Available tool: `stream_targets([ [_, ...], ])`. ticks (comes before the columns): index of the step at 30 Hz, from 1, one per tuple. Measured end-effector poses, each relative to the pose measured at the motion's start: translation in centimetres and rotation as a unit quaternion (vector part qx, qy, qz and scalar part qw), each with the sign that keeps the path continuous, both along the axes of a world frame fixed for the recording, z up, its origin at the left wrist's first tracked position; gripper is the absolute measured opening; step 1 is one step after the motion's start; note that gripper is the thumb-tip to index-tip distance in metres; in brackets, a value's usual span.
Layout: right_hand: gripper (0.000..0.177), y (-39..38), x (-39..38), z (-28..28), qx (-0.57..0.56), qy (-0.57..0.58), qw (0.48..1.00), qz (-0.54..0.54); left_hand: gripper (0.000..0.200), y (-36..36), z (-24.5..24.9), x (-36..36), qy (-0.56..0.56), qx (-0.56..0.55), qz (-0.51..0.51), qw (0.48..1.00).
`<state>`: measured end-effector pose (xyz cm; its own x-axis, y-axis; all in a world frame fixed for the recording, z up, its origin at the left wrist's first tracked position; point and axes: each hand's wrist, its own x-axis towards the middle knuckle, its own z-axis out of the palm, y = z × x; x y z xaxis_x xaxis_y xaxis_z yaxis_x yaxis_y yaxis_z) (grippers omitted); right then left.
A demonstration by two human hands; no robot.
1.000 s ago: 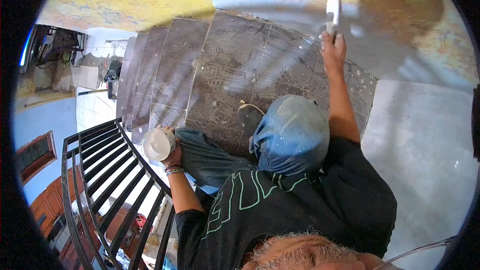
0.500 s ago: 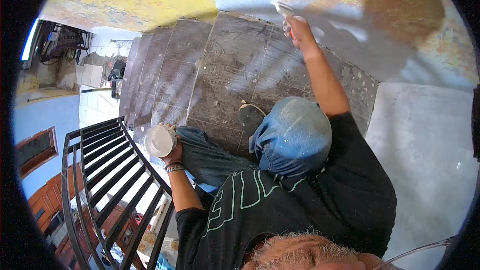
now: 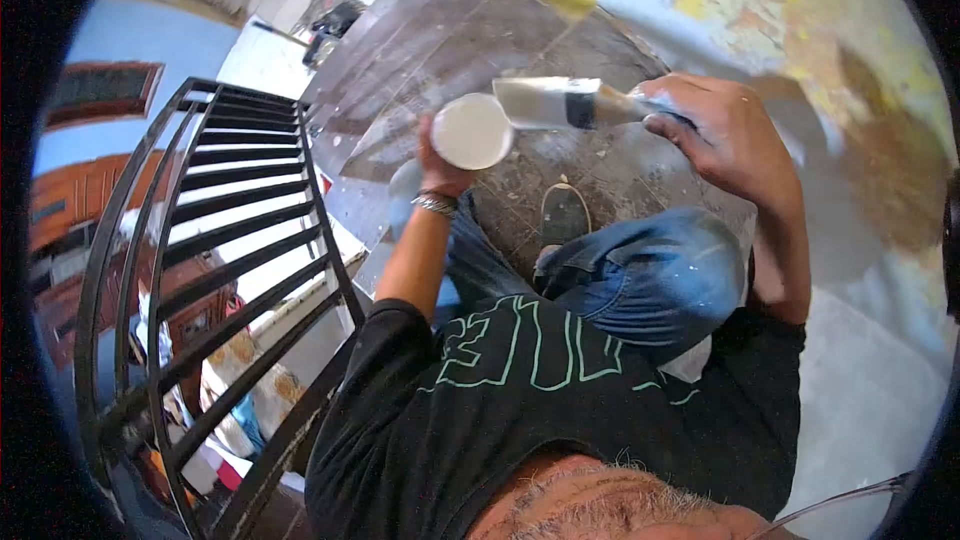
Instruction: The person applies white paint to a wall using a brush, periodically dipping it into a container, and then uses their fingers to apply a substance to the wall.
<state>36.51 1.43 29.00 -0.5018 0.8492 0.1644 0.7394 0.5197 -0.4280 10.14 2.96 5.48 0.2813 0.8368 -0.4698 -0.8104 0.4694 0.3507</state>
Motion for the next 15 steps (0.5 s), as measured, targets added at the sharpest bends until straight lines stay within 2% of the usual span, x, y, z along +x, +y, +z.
stream_targets([
  [2, 0.017, 0.9, -2.3, 1.6, -0.026, -0.151, 0.987, 0.038, 0.062, 0.2, 0.3, 1.1, 0.029, 0.02, 0.013, 0.999],
  [3, 0.017, 1.3, -3.2, 1.7, -0.021, -0.153, 0.987, 0.04, 0.062, 0.3, 0.6, 1.5, 0.012, 0.051, 0.009, 0.999],
  [5, 0.013, 2.1, -4.8, 1.8, -0.02, -0.252, 0.966, 0.055, 0.062, 0.4, 0.8, 2.0, -0.007, 0.084, 0.004, 0.996],
  [7, 0.012, 3.1, -5.9, 0.9, -0.012, -0.28, 0.958, 0.067, 0.063, 0.4, 0.9, 2.1, 0.002, 0.044, 0.049, 0.998],
  [11, 0.011, 4.0, -8.8, -0.2, -0.045, -0.309, 0.945, 0.092, 0.057, -0.2, 1.7, 2.0, -0.005, 0.053, 0.054, 0.997],
  [15, 0.008, 3.8, -10.7, -2.0, -0.107, -0.284, 0.95, 0.074, 0.052, -0.4, 2.0, 2.4, 0.023, 0.13, 0.065, 0.989],
])
